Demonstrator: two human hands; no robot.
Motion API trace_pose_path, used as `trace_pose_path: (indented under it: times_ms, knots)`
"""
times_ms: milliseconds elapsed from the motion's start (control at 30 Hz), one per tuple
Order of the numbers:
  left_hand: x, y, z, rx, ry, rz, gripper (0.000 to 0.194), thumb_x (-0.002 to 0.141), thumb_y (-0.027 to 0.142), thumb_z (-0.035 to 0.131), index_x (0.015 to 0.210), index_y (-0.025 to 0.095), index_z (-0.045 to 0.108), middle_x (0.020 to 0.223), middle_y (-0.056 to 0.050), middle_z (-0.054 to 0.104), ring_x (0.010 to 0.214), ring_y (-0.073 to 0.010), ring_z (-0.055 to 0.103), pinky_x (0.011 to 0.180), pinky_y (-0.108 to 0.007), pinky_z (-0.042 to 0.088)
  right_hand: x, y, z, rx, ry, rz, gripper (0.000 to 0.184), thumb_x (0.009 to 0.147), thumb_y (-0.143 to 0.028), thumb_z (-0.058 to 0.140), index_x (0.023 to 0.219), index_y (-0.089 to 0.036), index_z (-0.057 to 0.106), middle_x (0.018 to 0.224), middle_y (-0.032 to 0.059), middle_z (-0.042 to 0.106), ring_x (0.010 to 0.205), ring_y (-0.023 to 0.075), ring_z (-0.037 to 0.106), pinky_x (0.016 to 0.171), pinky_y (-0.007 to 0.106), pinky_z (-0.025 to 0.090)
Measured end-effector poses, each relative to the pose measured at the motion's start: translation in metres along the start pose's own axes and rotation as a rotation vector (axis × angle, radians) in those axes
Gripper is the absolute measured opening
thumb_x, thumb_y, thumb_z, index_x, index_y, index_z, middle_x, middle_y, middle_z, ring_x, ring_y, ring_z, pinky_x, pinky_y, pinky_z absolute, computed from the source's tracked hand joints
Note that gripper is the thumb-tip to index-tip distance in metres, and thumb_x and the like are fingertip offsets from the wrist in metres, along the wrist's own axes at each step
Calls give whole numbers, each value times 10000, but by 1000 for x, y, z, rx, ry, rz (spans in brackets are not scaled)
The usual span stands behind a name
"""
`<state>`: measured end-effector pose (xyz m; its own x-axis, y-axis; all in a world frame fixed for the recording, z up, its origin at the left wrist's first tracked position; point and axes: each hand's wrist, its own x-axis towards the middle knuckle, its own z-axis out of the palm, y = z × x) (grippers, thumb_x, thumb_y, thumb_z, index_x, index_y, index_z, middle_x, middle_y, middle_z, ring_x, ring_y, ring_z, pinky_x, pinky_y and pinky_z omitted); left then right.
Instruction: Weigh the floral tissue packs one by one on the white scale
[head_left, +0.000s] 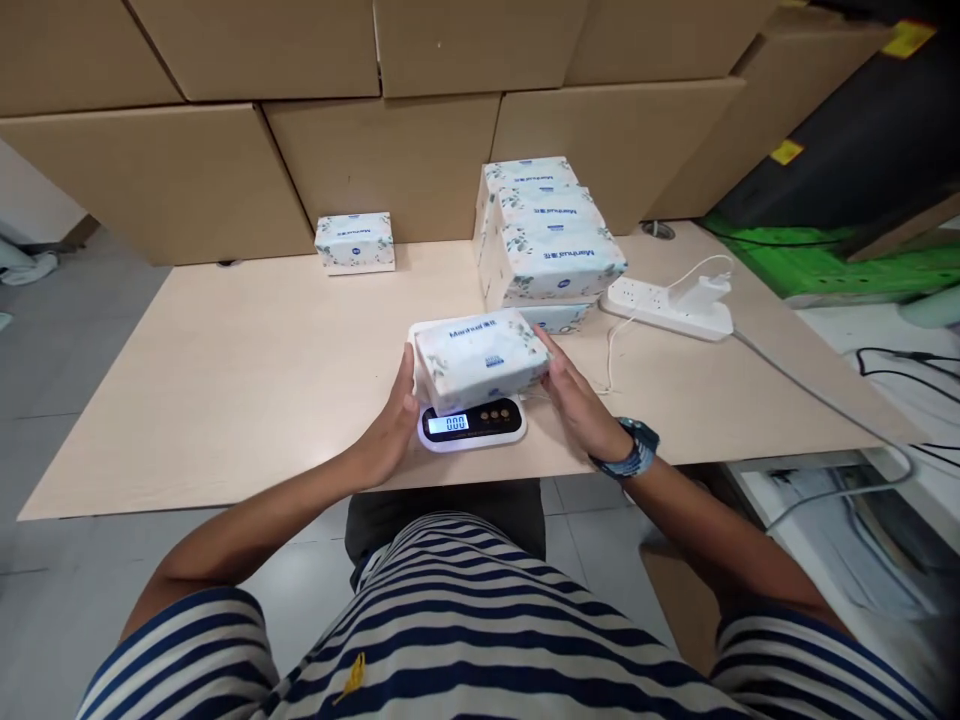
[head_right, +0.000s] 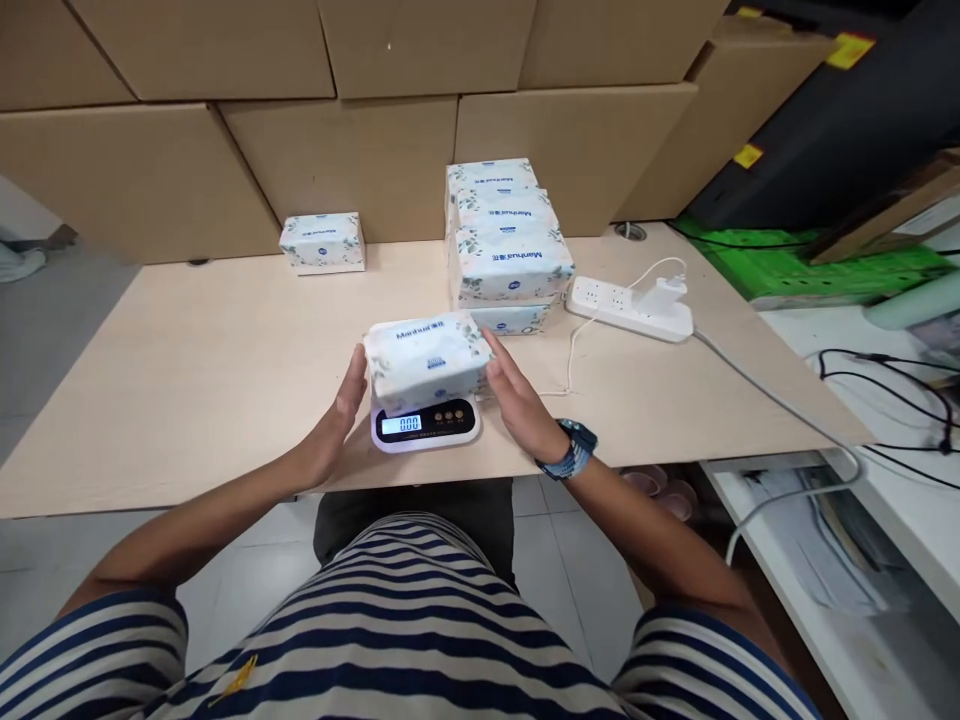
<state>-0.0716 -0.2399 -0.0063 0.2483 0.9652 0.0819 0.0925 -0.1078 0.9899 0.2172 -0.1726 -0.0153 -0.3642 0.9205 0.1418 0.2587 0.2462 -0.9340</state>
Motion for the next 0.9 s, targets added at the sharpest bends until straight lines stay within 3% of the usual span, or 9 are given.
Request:
trace_pose_path:
  times_ms: [133, 200, 267, 400, 600, 900]
  knots:
    - [44, 16, 5, -73, 12, 111, 932, 1022, 838, 348, 1786, 428, 8, 1910, 69, 45, 1792, -324, -13, 1485, -517, 47, 27, -14, 3, 81, -123, 97, 1186, 866, -925, 621, 1795, -378, 126, 1848, 69, 335, 1715, 377, 330, 1399, 679, 307]
    - [55, 14, 2, -150, 33, 106, 944, 998, 878, 322, 1789, 431, 65, 1898, 48, 177, 1791, -333, 14, 1483, -530, 123, 37, -13, 6, -7, -87, 67, 1265, 794, -926, 711, 1787, -346, 183, 1863, 104, 286, 1721, 416, 297, 1396, 703, 296]
    - [57, 8, 0, -205, 28, 77, 946, 984, 900, 314, 1786, 440, 108, 1885, 49, 235, 1791, -334, -8, 1475, -546, 172, 43, -6, 9, -91, 15, -5, 1172, 803, -928, 697, 1744, -335, 329, 1835, 130, 349, 1682, 434, 371, 1350, 704, 391]
    - [41, -10, 4, -252, 18, 30, 951, 985, 911, 306, 1781, 463, 38, 1904, 53, 144, 1793, -311, -36, 1475, -574, 147, 48, 15, 12, -164, 171, -150, 985, 859, -959, 563, 1629, -345, 529, 1688, 158, 556, 1508, 427, 583, 1211, 663, 566]
    - [29, -11, 11, -271, 3, 1, 897, 1016, 874, 295, 1771, 492, -1, 1910, 83, 74, 1794, -301, -40, 1476, -586, 124, 43, 21, 11, -124, 188, -116, 927, 904, -945, 496, 1581, -321, 605, 1625, 156, 616, 1499, 439, 589, 1261, 686, 508]
    - [34, -1, 9, -230, 19, 14, 826, 1027, 857, 297, 1760, 487, 207, 1890, 99, 188, 1794, -290, 4, 1486, -507, 66, 40, 13, -1, -174, 245, -179, 835, 957, -916, 435, 1474, -327, 723, 1495, 111, 731, 1406, 402, 674, 1221, 633, 557]
